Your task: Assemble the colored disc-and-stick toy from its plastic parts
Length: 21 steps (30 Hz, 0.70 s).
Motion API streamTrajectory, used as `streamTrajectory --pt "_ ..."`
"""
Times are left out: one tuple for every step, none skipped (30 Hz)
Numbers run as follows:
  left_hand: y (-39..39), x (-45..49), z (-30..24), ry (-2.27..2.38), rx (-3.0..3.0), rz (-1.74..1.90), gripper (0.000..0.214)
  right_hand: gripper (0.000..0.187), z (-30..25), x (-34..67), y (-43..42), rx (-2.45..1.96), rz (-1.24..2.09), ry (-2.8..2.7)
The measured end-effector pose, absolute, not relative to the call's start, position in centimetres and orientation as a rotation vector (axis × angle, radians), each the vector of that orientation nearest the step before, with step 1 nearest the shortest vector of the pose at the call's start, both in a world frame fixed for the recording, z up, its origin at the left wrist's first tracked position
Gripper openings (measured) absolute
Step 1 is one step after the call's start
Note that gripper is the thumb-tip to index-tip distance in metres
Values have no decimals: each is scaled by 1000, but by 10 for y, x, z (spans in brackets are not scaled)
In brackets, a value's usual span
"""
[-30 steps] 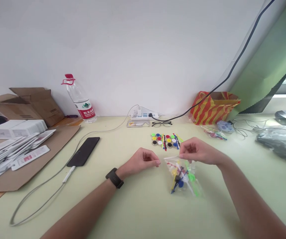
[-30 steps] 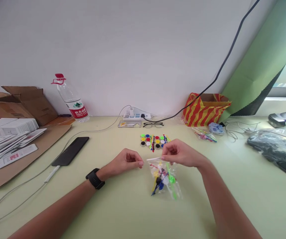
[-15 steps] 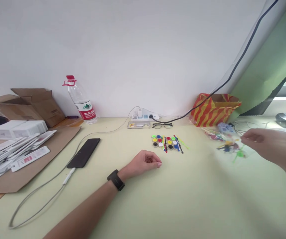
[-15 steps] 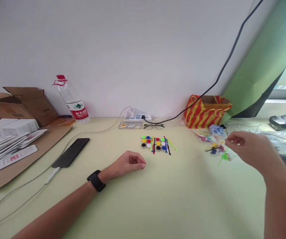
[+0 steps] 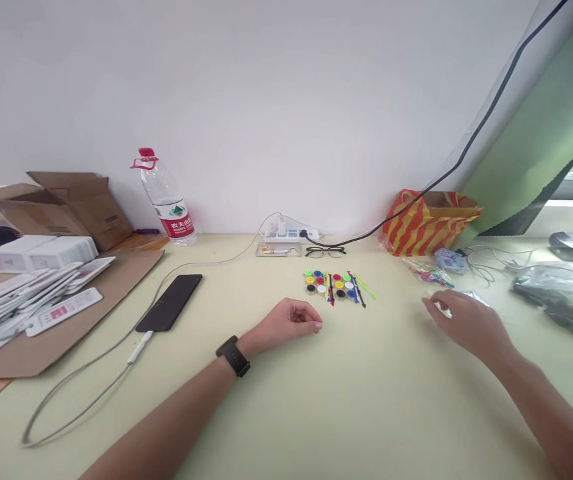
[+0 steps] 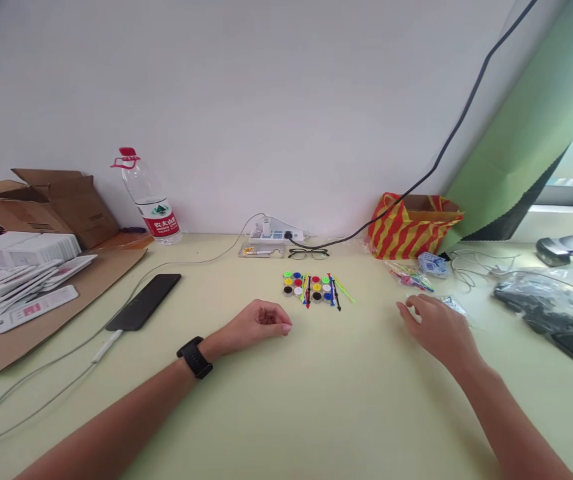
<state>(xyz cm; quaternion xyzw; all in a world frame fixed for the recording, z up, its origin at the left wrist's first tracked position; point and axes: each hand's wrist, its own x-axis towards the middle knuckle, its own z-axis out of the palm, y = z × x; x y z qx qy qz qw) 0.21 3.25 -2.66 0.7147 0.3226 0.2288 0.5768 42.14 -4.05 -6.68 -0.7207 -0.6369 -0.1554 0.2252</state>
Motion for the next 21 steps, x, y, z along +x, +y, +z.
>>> streamTrajectory --pt "32 2 -26 759 1677 540 33 38 -66 412 -37 -1943 -401 -1824" --pt "32 2 -26 762 1683 544 33 37 -65 401 -34 -1881 -373 -1900" --pt "32 2 -26 763 1689 546 34 37 -65 389 -31 -1816 -357 -1965" --pt "32 2 -26 764 1695 546 34 37 -66 378 -27 -1749 -337 -2031" --pt "32 2 -26 766 1702 545 35 39 -67 367 -24 -1699 -321 -2068" --pt "32 2 -26 769 1708 545 35 41 -68 357 -21 -1670 -312 -2075" --pt "32 2 -26 774 1713 547 35 43 -69 347 -17 -1660 -307 -2069" --pt "32 2 -26 778 1716 548 35 45 -69 338 -12 -1656 -309 -2048" --pt "32 3 -27 779 1717 548 35 48 -68 329 -7 -1647 -295 -2051" --pt "32 3 -27 780 1715 545 35 52 -68 320 -1 -1633 -270 -2072" --pt "33 3 -27 779 1714 541 35 56 -66 311 5 -1620 -246 -2090" --pt "33 3 -27 779 1713 537 34 57 -65 302 12 -1616 -231 -2095" --pt "33 3 -27 780 1714 539 33 57 -64 293 19 -1618 -220 -2104" --pt "32 3 -27 781 1716 544 33 57 -64 285 26 -1626 -222 -2110" --pt "32 3 -27 781 1719 550 33 57 -63 277 32 -1639 -228 -2121" --pt "32 3 -27 779 1720 556 33 57 -64 271 37 -1658 -228 -2136" --pt "32 3 -26 777 1720 559 34 58 -65 266 40 -1680 -220 -2149" --pt "32 3 -26 775 1719 559 34 58 -66 262 43 -1703 -199 -2163" --pt "32 3 -25 773 1718 556 35 58 -67 261 45 -1721 -167 -2176" --pt "32 2 -25 771 1717 552 35 58 -68 261 46 -1732 -130 -2184" --pt "32 2 -24 770 1715 549 35 57 -69 262 47 -1734 -94 -2192"
